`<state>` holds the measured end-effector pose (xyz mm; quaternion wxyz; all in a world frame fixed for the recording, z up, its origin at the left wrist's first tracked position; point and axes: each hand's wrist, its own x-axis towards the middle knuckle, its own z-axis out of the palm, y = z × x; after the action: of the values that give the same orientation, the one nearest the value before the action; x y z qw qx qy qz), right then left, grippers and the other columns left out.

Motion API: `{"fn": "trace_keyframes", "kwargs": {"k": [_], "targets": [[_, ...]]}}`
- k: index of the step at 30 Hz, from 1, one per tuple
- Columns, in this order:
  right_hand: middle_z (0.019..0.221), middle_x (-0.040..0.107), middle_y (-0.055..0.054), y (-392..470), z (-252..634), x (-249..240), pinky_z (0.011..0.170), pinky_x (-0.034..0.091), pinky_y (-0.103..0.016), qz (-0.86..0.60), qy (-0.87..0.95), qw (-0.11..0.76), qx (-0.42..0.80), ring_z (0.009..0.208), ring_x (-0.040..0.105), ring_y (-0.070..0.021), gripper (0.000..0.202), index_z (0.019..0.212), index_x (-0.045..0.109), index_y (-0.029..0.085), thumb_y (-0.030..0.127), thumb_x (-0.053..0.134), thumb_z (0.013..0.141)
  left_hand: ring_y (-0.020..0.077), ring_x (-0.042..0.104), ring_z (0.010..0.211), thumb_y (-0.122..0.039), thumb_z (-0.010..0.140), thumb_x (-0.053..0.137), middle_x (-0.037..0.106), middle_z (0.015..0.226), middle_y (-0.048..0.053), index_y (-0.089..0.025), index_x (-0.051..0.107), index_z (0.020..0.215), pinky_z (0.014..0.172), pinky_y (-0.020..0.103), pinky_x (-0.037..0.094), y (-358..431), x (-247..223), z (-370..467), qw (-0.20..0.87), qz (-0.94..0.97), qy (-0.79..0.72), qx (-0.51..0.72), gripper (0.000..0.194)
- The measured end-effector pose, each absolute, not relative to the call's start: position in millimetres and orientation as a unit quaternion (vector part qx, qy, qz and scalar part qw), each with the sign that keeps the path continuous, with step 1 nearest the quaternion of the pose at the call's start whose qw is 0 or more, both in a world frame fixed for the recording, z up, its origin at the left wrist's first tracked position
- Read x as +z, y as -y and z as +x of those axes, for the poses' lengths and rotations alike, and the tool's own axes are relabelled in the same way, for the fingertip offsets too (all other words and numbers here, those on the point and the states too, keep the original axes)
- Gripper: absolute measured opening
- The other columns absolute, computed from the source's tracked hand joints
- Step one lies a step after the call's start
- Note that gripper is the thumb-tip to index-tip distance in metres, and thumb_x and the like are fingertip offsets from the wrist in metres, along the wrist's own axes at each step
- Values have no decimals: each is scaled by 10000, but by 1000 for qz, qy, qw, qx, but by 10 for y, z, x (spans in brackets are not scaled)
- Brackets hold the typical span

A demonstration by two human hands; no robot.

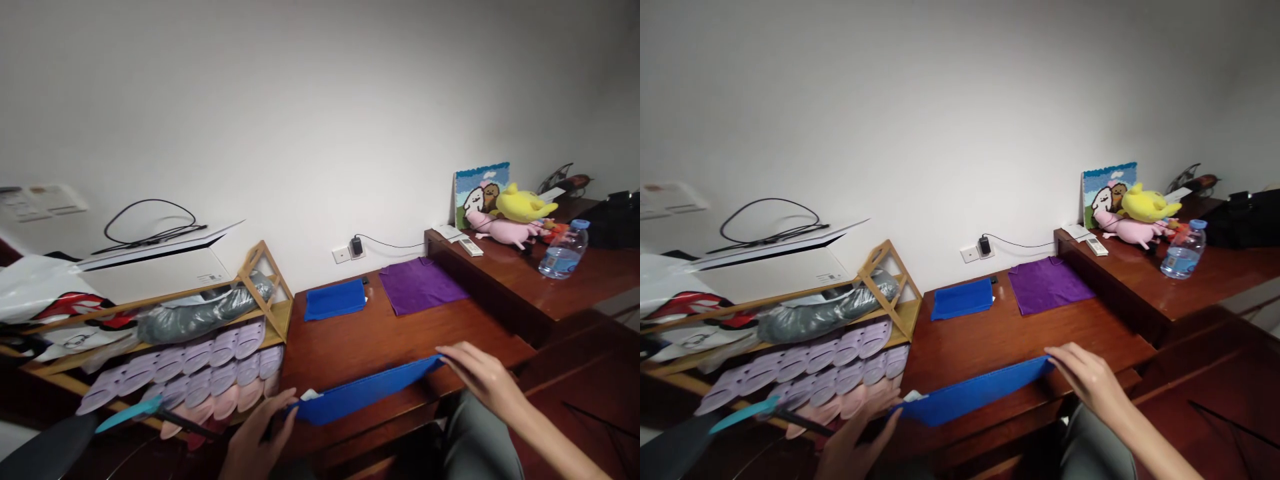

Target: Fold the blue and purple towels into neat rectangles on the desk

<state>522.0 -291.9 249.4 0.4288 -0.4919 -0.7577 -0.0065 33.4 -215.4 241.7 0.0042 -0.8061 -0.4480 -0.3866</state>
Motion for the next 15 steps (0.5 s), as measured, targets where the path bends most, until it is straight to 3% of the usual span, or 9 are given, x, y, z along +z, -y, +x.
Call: {"fn": "trace_keyframes", "kwargs": {"k": [5,9,12,15], "targets": [[1069,779,-66,2904,5705,2964,827,630,-323,-506,730,458,14,941,756,-229,219,1166,742,292,359,607,1007,223,793,849,-504,842,736,828,941,-1,-309,756,1011,778,327,676,1881,3029,818,-201,-796,446,-358,260],[948,803,-55,2539,6100,3069,722,638,-312,-552,699,449,67,770,765,-219,281,1044,756,270,501,605,987,223,785,856,-483,807,760,819,903,48,-225,739,978,765,321,664,1349,3131,1409,-356,-778,407,-320,311],[960,813,-49,2084,6426,3187,761,629,-326,-584,682,437,51,820,772,-233,348,1010,758,262,562,587,968,230,780,864,-475,767,795,816,897,69,-198,736,973,790,348,656,832,3222,1908,-381,-773,374,-343,350],[1015,810,-66,1565,6747,3420,862,601,-361,-607,653,452,-18,919,760,-248,377,1009,758,235,556,566,961,234,772,885,-478,771,791,812,945,86,-185,739,982,800,359,644,336,3432,2384,-342,-769,348,-414,364]]}}
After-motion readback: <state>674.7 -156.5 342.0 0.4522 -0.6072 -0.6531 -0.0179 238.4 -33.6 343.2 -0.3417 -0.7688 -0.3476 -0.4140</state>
